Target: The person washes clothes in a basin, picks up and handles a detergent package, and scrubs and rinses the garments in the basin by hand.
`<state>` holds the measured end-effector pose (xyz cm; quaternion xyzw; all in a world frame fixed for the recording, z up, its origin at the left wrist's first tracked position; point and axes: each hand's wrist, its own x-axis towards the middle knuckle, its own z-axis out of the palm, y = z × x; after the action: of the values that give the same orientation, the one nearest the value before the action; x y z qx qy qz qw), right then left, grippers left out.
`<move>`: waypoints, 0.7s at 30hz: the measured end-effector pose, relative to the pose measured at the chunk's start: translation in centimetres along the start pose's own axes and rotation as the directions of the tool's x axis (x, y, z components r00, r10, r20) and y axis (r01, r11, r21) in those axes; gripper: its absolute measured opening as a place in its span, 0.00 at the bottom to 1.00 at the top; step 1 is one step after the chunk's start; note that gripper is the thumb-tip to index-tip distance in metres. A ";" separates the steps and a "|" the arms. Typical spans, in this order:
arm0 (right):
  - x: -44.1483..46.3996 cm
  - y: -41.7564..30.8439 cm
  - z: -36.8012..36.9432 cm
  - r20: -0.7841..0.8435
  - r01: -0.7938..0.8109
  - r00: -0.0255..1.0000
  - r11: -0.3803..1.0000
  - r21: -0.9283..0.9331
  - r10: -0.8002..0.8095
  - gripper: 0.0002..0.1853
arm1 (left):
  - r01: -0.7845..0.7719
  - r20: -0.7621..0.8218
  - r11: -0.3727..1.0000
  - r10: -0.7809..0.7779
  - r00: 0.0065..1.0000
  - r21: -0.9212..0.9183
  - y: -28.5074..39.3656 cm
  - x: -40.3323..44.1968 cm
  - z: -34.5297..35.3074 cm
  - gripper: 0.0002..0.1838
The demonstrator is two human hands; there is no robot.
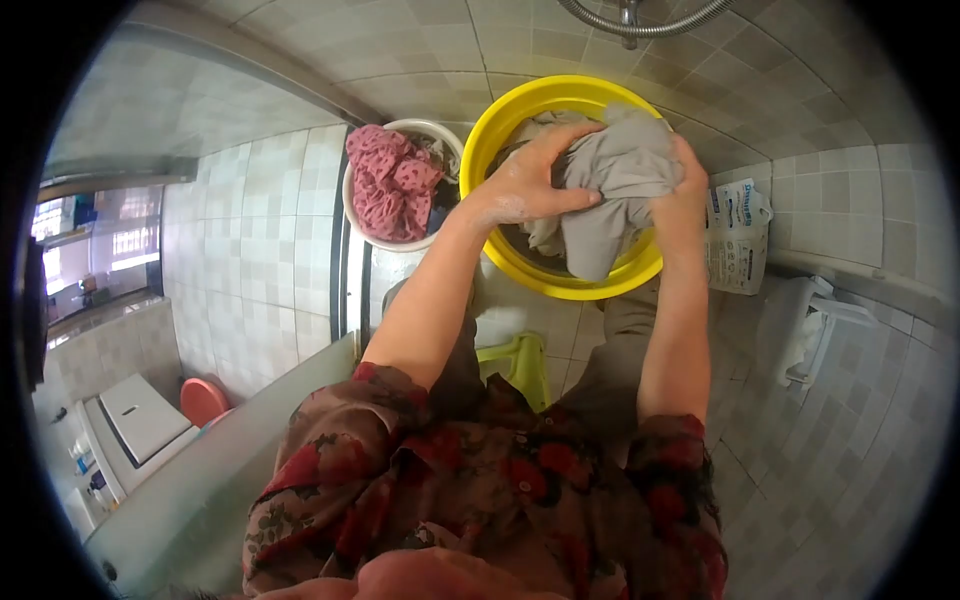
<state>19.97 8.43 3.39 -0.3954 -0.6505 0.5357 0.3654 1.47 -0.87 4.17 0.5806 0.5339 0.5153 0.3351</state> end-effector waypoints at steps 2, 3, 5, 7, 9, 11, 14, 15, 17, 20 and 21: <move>-0.3 -0.6 -0.5 -0.129 0.038 0.992 0.977 0.210 -0.011 0.21 | 0.072 0.061 0.997 -0.072 0.996 -0.002 -1.3 -0.4 1.0 0.28; -0.4 -0.8 -0.4 -0.130 0.042 0.991 0.976 0.214 -0.014 0.21 | 0.143 0.122 0.990 -0.142 0.982 -0.001 -1.7 -0.6 1.3 0.30; -0.7 -1.4 -0.1 -0.213 0.097 0.977 0.903 0.419 -0.006 0.19 | 0.244 0.185 0.962 -0.265 0.946 0.125 -2.1 -0.8 1.8 0.31; -0.8 -1.7 -0.5 -0.245 0.118 0.970 0.881 0.458 -0.002 0.19 | 0.335 0.232 0.909 -0.392 0.890 0.250 -2.8 -1.2 2.4 0.32; -0.8 -1.6 -0.8 -0.276 0.138 0.961 0.858 0.495 0.004 0.19 | 0.363 0.154 0.781 -0.497 0.854 0.508 -4.7 -1.4 3.1 0.29; -0.7 -1.1 -1.5 -0.275 0.176 0.961 0.856 0.486 -0.042 0.20 | 0.399 0.164 0.769 -0.536 0.828 0.499 -5.5 -1.3 3.1 0.31; 0.1 0.0 -2.3 -0.432 0.206 0.901 0.903 0.377 -0.025 0.19 | 0.493 0.146 0.784 -0.576 0.805 0.377 -5.0 -1.3 2.2 0.27; 0.5 0.4 -2.7 -0.432 0.205 0.901 0.903 0.378 -0.024 0.19 | 0.544 0.118 0.798 -0.585 0.802 0.259 -4.2 -1.3 1.5 0.22; 1.0 0.7 -3.4 -0.522 0.212 0.853 0.928 0.308 -0.022 0.17 | 0.532 0.102 0.796 -0.578 0.810 0.290 -2.7 -1.1 0.3 0.19; 1.2 0.5 -3.4 -0.517 0.231 0.847 0.962 0.147 -0.124 0.17 | 0.565 0.103 0.805 -0.587 0.803 0.183 -0.7 -1.1 -0.4 0.19; 1.6 0.9 -3.6 -0.513 0.232 0.849 0.961 0.150 -0.125 0.17 | 0.590 0.134 0.796 -0.575 0.807 -0.135 -0.1 -1.2 -0.4 0.21</move>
<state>22.67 11.42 3.12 -0.4176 -0.5087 0.4433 0.6085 1.20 -2.07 3.92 0.3789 0.6258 0.4055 0.5481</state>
